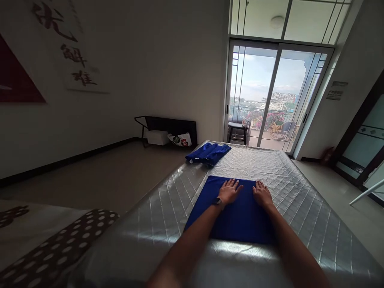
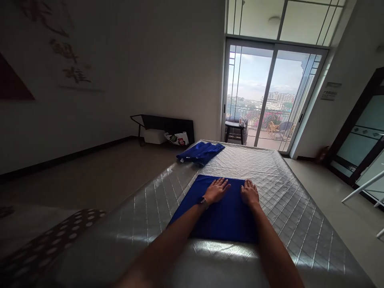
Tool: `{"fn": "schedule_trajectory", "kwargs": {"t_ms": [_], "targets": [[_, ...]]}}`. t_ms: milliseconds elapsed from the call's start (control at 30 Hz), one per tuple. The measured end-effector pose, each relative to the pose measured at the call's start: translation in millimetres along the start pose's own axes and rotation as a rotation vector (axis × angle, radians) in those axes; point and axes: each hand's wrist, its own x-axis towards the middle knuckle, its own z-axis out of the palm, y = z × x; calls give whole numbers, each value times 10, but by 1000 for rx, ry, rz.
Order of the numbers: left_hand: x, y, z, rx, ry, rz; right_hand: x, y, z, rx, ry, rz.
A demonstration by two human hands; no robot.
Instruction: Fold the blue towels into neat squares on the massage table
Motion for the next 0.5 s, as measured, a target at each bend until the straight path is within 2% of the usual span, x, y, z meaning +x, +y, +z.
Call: {"fn": "schedule_trajectory", "kwargs": {"t_ms": [133, 233, 333, 500], "targets": [[-246, -571, -249, 29, -8, -258, 25, 6, 26, 9, 3, 18], [-362, -892, -371, 42, -21, -361, 28, 8, 32, 13, 5, 34], [-407, -1025, -384, 45, -28, -376, 17, -2, 21, 20, 10, 41], [-391, -1039, -316, 62, -24, -356, -29, -3, -26, 31, 34, 49]]}}
